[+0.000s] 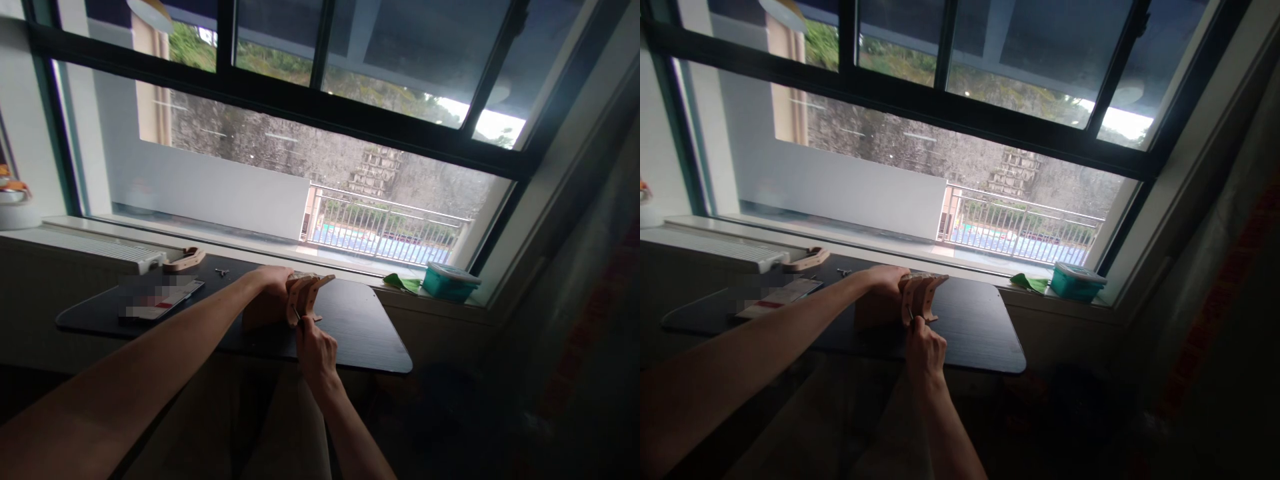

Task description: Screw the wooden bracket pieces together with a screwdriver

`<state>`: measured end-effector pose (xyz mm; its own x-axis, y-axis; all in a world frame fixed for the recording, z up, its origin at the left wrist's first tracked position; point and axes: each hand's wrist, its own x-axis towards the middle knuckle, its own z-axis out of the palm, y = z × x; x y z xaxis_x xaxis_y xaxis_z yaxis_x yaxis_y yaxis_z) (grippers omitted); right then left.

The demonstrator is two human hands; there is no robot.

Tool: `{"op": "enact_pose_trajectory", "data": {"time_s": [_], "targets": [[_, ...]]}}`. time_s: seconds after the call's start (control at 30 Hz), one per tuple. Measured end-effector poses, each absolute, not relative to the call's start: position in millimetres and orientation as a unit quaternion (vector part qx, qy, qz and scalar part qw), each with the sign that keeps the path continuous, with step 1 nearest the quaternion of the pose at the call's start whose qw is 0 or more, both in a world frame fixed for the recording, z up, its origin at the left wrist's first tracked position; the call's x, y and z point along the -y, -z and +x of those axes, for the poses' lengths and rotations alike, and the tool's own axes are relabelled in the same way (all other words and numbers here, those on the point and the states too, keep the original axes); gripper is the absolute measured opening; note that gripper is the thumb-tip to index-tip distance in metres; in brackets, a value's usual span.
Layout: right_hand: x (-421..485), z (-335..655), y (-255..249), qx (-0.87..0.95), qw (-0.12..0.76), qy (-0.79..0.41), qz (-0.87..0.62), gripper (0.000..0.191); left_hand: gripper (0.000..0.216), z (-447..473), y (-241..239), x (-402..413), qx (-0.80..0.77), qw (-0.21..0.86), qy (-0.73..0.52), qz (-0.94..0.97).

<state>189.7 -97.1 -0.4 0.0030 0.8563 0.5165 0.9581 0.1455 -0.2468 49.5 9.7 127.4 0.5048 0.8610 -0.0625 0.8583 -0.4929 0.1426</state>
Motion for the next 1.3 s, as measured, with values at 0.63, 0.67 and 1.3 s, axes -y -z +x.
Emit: {"op": "enact_pose_trajectory", "data": {"time_s": [0.63, 0.67, 1.3], "targets": [[96.5, 192.5, -7.2, 0.676, 0.342, -0.004, -0.652, 0.026, 0.058, 52.3, -131.3, -1.8, -0.517, 0.044, 0.005, 0.855], [97.7, 191.3, -8.4, 0.684, 0.322, 0.021, -0.654, 0.024, 0.058, 52.4, -131.7, -1.3, -0.516, 0.044, 0.005, 0.855], [93.3, 191.0, -10.8, 0.648, 0.385, -0.104, -0.649, 0.029, 0.062, 51.2, -126.7, -10.0, -0.51, 0.045, 0.003, 0.859]]}}
